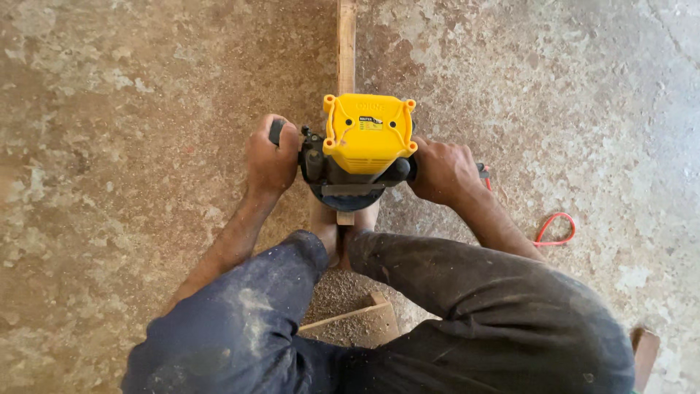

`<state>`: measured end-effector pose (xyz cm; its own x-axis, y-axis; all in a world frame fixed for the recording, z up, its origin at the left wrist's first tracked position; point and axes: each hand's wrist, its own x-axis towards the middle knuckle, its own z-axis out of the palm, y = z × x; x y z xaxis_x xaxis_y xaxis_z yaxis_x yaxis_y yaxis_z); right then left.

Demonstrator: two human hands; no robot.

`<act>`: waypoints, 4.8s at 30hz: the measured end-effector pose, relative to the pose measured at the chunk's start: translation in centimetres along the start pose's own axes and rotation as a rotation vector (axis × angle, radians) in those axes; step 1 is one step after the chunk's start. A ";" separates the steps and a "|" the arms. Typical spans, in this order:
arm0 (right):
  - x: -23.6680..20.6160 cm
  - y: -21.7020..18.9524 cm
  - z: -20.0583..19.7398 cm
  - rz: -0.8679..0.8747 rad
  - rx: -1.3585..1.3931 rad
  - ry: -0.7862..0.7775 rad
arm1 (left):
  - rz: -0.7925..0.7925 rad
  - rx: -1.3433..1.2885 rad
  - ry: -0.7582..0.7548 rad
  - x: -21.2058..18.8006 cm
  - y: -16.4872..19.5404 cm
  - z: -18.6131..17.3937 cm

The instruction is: The person uses a handheld electric router to carve a decorative floral pattern into a rectangular wooden plank. They guide the tool along the plank's length, creating elongated recessed slots, then lift the router and set the finished piece aside.

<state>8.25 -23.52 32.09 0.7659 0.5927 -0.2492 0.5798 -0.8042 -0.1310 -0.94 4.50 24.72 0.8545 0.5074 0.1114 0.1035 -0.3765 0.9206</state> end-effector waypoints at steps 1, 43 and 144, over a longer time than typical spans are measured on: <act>0.4 0.0 -0.3 -0.010 -0.008 0.012 | 0.008 0.009 0.009 0.4 -0.1 0.1; 2.1 0.2 -1.3 0.034 -0.095 -0.099 | 0.033 -0.027 0.051 1.7 0.3 0.6; 3.1 0.7 -2.2 0.022 -0.010 -0.042 | -0.033 0.023 -0.030 5.4 0.8 1.3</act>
<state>11.65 -22.20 33.38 0.7665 0.5721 -0.2919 0.5654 -0.8166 -0.1158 4.40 5.88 25.54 0.8652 0.4966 0.0694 0.1433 -0.3775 0.9149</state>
